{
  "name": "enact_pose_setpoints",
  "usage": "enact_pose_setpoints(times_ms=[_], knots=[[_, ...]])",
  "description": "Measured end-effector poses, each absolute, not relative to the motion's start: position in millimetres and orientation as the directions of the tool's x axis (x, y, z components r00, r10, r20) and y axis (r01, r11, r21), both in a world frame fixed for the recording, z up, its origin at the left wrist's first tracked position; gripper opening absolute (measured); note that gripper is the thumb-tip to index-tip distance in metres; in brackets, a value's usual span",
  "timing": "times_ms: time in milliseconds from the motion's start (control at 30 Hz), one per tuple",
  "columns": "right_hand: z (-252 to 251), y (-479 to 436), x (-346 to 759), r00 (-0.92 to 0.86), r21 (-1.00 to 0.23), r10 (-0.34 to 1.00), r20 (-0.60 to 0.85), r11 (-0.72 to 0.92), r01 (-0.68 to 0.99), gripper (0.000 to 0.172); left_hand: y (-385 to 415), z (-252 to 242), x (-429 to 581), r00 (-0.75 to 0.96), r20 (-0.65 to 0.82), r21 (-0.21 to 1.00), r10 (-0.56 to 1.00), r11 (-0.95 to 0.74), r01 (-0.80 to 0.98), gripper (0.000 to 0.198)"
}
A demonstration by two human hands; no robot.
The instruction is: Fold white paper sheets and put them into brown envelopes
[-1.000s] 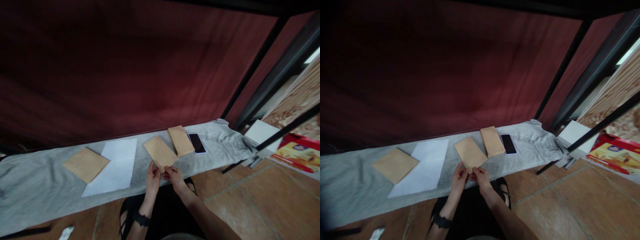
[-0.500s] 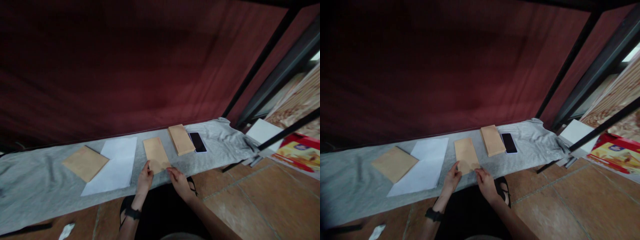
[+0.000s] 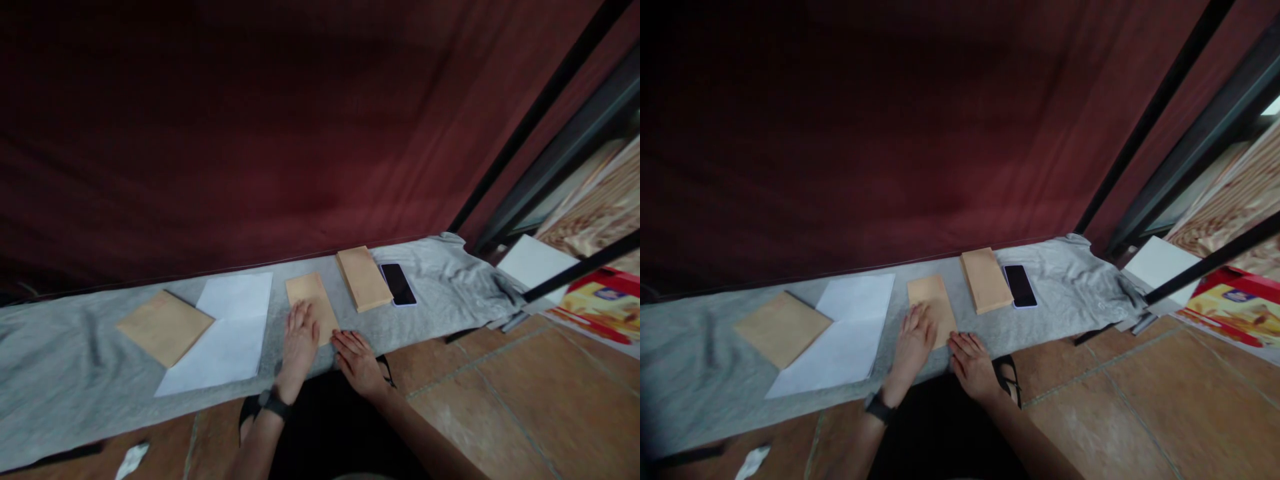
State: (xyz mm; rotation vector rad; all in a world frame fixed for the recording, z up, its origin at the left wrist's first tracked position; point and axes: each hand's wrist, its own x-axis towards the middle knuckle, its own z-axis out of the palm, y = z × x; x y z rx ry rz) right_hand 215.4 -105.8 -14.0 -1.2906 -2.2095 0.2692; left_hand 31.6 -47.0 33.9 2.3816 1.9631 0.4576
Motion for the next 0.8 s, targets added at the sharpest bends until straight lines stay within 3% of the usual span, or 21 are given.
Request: enact_pose_setpoints(times_ms=[433,800], knots=[[-13,-105,217,-0.400,-0.436,0.837,0.374,0.539,0.720,0.055,65,-4,39,0.301,0.078,0.127,0.950,-0.309,0.943,0.058],[-11,-105,216,-0.400,-0.442,0.840,0.367,0.536,0.719,0.054,69,-4,38,0.407,0.073,0.129,0.910,-0.413,0.901,0.059]])
